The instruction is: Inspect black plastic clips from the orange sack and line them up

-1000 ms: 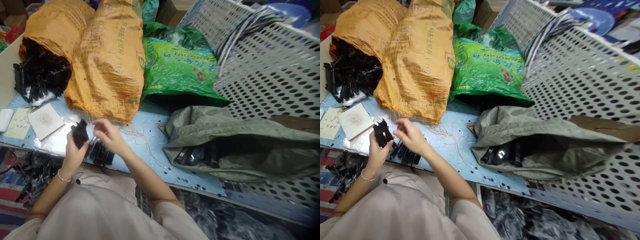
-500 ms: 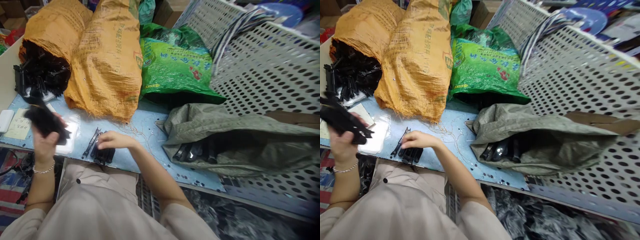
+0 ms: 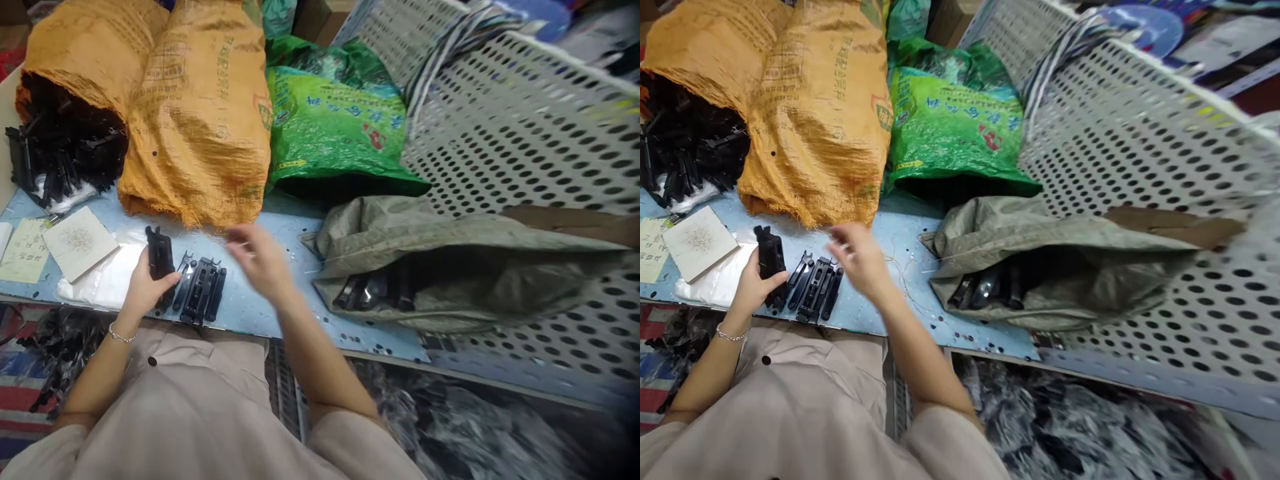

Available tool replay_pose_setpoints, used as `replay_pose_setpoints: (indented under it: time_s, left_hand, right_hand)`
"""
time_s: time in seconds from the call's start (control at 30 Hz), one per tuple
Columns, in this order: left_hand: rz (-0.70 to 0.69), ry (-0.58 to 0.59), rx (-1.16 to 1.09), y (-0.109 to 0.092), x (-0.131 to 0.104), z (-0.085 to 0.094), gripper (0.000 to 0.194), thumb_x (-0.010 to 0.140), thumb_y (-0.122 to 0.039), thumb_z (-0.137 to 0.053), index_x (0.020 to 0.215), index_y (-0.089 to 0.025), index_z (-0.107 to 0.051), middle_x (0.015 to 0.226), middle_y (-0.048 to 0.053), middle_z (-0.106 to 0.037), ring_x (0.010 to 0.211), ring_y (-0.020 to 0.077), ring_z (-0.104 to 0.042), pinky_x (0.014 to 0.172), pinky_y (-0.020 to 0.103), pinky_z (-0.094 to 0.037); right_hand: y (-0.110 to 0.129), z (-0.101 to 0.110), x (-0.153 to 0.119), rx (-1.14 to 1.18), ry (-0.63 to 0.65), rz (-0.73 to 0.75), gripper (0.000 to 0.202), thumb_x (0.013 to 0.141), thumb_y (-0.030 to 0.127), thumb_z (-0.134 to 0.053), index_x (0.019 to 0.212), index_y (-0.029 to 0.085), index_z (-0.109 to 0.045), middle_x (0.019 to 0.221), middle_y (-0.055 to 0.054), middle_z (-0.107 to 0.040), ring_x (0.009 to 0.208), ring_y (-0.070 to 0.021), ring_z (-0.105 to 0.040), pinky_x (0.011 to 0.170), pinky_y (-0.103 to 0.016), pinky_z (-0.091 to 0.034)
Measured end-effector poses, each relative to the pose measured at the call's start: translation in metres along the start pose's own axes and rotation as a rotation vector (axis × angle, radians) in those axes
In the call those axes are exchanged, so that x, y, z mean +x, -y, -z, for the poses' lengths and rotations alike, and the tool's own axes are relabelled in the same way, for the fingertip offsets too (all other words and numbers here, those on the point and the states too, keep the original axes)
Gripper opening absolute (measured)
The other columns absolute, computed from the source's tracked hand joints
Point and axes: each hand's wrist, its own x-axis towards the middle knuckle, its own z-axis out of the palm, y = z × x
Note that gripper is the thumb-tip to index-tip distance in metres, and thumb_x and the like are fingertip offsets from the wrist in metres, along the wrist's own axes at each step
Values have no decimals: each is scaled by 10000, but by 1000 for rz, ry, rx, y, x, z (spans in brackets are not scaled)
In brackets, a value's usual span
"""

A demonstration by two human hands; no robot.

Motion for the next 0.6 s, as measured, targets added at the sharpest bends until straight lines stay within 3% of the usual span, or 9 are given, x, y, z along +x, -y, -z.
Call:
replay_pose_setpoints:
  time_s: [0.1, 0.23, 0.33, 0.43, 0.6]
  left_hand:
    - [11, 46, 114, -10, -1, -11, 516, 714, -413, -837, 1161, -227, -655, 982, 38, -694, 906, 238, -648, 857, 353, -516]
    - [-87, 66, 185, -6, -4, -13, 346, 784, -322, -750, 1109, -225, -682, 1031, 55, -636, 1031, 258, -610, 956, 387, -494]
    - [-137, -15, 209, 7, -1, -17, 376, 775, -246, -711, 1148, -221, -673, 1084, 70, -576, 1148, 273, -558, 1066, 422, -438]
    - [-100, -98, 109, 16, 8, -18, 483, 793, -234, -671, 1269, -218, -596, 1192, 84, -580, 1204, 275, -535, 1106, 433, -393]
    - [-23, -208, -17, 14, 20, -8, 457, 842, -297, -641, 1283, -221, -552, 1210, 68, -615, 1170, 263, -565, 1079, 391, -411]
  right_hand:
    - [10, -43, 3, -232, 23, 100, 482, 968, 633, -472, 1068, 187, -626, 988, -141, -652, 948, -276, -603, 803, -377, -471]
    - [9, -81, 18, -395, 90, 109, 498, 1050, 539, -299, 919, 185, -624, 904, -143, -661, 885, -256, -601, 737, -333, -407]
    - [1, -85, 27, -400, 58, -66, 503, 1067, 502, -258, 884, 197, -614, 801, -107, -658, 784, -229, -603, 667, -304, -352]
    - [-1, -83, 24, -348, 120, -194, 477, 1072, 511, -257, 920, 219, -602, 744, -59, -656, 700, -210, -595, 625, -289, -315]
    - [9, -97, -18, -350, 336, 113, 403, 1049, 503, -376, 919, 197, -603, 904, -108, -703, 824, -229, -631, 676, -298, -352]
